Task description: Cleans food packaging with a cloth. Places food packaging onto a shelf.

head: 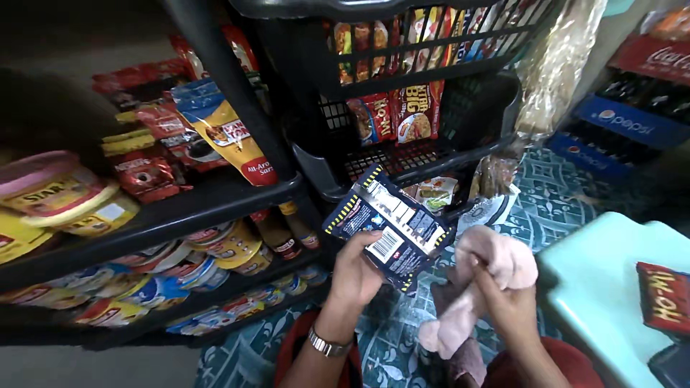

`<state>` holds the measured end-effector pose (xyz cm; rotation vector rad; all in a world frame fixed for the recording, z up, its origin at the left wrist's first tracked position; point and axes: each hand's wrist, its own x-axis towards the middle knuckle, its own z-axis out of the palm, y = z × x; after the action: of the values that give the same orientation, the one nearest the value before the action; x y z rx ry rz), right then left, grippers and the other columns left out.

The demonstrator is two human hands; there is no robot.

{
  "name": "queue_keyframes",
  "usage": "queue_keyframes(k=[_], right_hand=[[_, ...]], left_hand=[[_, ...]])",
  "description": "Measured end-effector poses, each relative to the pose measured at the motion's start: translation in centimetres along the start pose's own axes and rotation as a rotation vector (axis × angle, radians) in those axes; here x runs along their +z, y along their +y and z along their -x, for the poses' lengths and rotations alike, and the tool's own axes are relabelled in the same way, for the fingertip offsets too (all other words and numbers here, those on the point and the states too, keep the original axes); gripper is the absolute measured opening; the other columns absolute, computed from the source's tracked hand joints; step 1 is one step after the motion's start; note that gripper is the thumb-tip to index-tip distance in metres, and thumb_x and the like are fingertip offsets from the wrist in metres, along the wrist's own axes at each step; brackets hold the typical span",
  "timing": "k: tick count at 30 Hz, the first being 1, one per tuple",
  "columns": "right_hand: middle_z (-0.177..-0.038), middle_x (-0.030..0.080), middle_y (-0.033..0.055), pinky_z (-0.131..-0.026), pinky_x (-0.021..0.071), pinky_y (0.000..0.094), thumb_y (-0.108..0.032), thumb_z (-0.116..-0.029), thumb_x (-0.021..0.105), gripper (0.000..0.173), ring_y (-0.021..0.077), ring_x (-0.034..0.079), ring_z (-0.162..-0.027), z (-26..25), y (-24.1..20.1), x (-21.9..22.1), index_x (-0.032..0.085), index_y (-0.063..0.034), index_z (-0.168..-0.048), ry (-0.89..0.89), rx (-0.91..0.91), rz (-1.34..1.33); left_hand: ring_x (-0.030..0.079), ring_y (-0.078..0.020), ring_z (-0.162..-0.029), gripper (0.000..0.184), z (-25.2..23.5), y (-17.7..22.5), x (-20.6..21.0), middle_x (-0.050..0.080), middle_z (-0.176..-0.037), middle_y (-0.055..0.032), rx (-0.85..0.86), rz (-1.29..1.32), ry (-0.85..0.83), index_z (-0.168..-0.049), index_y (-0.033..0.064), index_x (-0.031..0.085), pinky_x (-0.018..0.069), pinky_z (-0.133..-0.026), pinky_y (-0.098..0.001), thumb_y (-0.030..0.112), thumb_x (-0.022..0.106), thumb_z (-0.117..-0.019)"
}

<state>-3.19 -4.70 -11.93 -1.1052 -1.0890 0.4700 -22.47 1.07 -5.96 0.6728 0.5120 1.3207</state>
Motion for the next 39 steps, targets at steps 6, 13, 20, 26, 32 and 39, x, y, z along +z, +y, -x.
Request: queue_keyframes(k=[6, 13, 20, 26, 32, 39], right_hand=[[-0.105, 0.072, -0.0035, -0.087, 0.0603, 0.0244, -0.028, -0.0934, 0.069, 0.047, 0.0046, 0.071, -0.095, -0.3, -0.4, -0.1, 0.054, 0.0007, -0.128, -0.064, 0.273, -0.253], [-0.098, 0.074, 0.0001, -0.081, 0.0624, 0.0269, -0.017, -0.0854, 0.077, 0.044, 0.0094, 0.072, -0.086, 0.1, -0.5, 0.7, 0.059, -0.0009, -0.122, -0.159, 0.267, -0.415], [-0.099, 0.074, 0.0007, -0.08, 0.0629, 0.0267, -0.011, -0.0857, 0.074, 0.039, 0.0092, 0.073, -0.087, 0.5, -0.7, 1.0, 0.06, 0.0004, -0.12, -0.101, 0.225, -0.368], [-0.1, 0.075, 0.001, -0.083, 0.0627, 0.0271, -0.011, -0.0852, 0.075, 0.039, 0.0094, 0.073, -0.091, 0.8, -0.8, 0.8, 0.062, 0.0002, -0.119, -0.097, 0.199, -0.381], [-0.102, 0.075, -0.0014, -0.085, 0.062, 0.027, -0.016, -0.0846, 0.078, 0.039, 0.0082, 0.072, -0.094, 1.0, -0.5, 0.5, 0.063, -0.0031, -0.118, -0.127, 0.146, -0.387], [-0.101, 0.075, -0.0016, -0.086, 0.0616, 0.0272, -0.018, -0.0852, 0.079, 0.035, 0.0081, 0.072, -0.093, 1.2, -0.4, 0.3, 0.066, -0.0046, -0.115, -0.142, 0.114, -0.387]], left_hand=[[0.075, -0.0181, -0.089, 0.019, 0.1, -0.3, -0.5, 0.075, -0.093, -0.01, -0.062, 0.04, -0.094, -0.095, 0.0093, 0.069, 0.0625, -0.083, -0.0378, 0.011, 0.053, -0.0855], [0.074, -0.0185, -0.09, 0.021, 0.1, -0.7, 0.0, 0.074, -0.096, -0.011, -0.131, -0.03, -0.056, -0.107, 0.0057, 0.061, 0.0625, -0.084, -0.0378, 0.009, 0.049, -0.0909], [0.074, -0.019, -0.092, 0.031, -0.6, -1.5, 0.3, 0.071, -0.105, -0.0131, -0.136, -0.228, 0.055, -0.136, 0.0006, 0.045, 0.0635, -0.083, -0.0354, 0.01, 0.043, -0.1069], [0.073, -0.0185, -0.091, 0.03, -0.9, -1.5, 0.2, 0.071, -0.104, -0.013, -0.144, -0.275, 0.078, -0.135, 0.0015, 0.048, 0.0633, -0.082, -0.0346, 0.012, 0.042, -0.1079], [0.073, -0.0177, -0.09, 0.03, -1.0, -1.6, 0.3, 0.071, -0.103, -0.0128, -0.18, -0.259, 0.075, -0.134, 0.0025, 0.05, 0.0629, -0.081, -0.0333, 0.014, 0.041, -0.1075], [0.073, -0.0172, -0.088, 0.028, -0.9, -1.7, 0.1, 0.072, -0.1, -0.0125, -0.192, -0.214, 0.046, -0.131, 0.0022, 0.051, 0.063, -0.081, -0.0328, 0.013, 0.041, -0.1068]])
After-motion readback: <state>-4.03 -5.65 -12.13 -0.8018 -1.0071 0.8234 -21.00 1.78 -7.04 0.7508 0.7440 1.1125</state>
